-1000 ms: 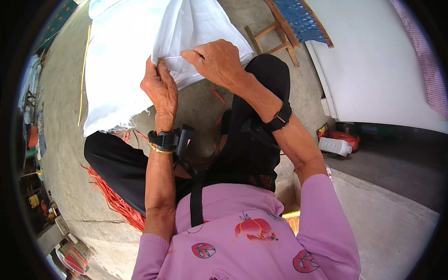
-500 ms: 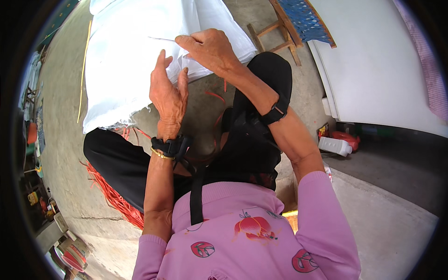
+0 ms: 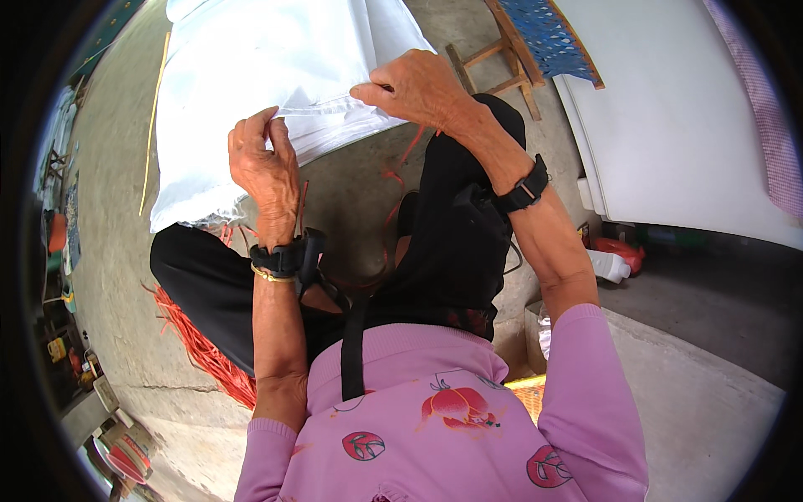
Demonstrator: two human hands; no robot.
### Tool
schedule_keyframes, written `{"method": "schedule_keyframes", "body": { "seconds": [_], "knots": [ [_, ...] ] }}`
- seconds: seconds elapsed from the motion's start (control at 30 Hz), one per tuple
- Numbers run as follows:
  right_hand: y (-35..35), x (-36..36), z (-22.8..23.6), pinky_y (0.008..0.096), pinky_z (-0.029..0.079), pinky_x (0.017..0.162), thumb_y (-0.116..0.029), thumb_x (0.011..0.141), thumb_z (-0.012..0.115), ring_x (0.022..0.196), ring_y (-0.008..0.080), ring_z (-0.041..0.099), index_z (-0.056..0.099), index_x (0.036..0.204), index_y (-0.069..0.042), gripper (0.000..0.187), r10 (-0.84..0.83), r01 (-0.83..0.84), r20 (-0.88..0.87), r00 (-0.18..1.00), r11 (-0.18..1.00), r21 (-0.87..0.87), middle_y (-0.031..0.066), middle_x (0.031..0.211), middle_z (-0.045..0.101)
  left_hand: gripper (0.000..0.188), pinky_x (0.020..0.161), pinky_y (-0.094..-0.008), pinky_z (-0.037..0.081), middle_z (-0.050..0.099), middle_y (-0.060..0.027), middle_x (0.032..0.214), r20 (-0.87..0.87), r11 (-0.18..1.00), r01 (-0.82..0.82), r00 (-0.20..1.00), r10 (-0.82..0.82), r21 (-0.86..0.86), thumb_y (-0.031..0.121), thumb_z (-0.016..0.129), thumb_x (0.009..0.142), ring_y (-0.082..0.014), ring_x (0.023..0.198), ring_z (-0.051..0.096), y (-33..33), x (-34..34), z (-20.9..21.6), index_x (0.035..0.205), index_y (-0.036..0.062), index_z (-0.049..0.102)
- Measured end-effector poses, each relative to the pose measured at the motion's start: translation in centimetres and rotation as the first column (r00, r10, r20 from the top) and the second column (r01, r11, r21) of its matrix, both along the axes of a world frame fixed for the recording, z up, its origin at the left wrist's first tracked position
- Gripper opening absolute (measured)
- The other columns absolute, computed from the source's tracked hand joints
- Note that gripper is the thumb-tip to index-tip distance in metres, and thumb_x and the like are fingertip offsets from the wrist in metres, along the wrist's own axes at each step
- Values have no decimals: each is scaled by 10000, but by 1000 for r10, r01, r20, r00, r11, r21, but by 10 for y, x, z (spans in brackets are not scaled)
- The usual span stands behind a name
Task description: Sewing the opening of a large plastic bag by hand using a needle and plastic strips.
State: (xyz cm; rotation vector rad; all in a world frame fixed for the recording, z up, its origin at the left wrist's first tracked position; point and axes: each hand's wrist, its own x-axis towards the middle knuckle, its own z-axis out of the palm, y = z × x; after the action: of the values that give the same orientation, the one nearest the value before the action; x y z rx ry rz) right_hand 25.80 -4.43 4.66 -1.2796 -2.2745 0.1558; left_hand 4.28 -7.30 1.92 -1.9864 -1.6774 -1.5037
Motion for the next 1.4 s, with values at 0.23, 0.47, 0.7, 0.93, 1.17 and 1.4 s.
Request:
{"method": "schedule_keyframes", "body": {
  "seconds": [0.23,0.47,0.7,0.93,1.17,1.4],
  "knots": [
    [0,-18,-9,356,328,413,-400,811,596,375,211,423,601,533,-54,445,22,-22,-44,999,1000,-1,80,419,467,123,596,-335,440,561,-59,699,25,995,62,998,-64,72,-7,622,735,-220,669,534,-1,9,0,830,69,638],
    [7,-43,-25,331,358,437,-351,816,610,427,210,437,638,670,-41,345,6,-19,-122,993,994,-111,108,514,502,140,573,-340,441,556,-70,685,6,989,96,995,-97,110,-31,627,717,-237,634,536,-3,21,-6,823,60,630],
    [5,-66,-32,274,455,473,-414,835,589,446,126,517,608,584,26,507,-202,-134,-643,738,891,-434,25,426,456,144,597,-333,449,568,-63,715,71,984,174,982,-176,33,-11,647,709,-228,663,538,-5,21,-12,830,53,604],
    [2,-64,-15,255,490,503,-386,812,621,521,88,536,592,588,35,478,-247,-166,-664,706,853,-494,-7,481,418,351,799,-368,429,587,-86,1004,-9,995,96,995,-96,13,-15,644,675,-281,916,519,-4,-1,-11,1007,82,588],
    [1,-61,-17,264,461,469,-362,810,629,483,99,529,577,538,8,463,-239,-86,-590,772,879,-469,2,444,434,225,749,-368,414,602,-47,813,-38,998,43,998,-45,-50,-4,596,691,-237,790,543,5,-28,-16,884,104,632],
    [4,-58,-14,345,365,455,-372,813,587,404,228,423,549,548,9,466,-98,83,-114,989,989,-126,125,455,470,166,694,-360,460,615,-74,854,119,987,151,983,-143,-63,-10,600,690,-262,778,571,9,-32,-5,838,59,632]
  ]
}}
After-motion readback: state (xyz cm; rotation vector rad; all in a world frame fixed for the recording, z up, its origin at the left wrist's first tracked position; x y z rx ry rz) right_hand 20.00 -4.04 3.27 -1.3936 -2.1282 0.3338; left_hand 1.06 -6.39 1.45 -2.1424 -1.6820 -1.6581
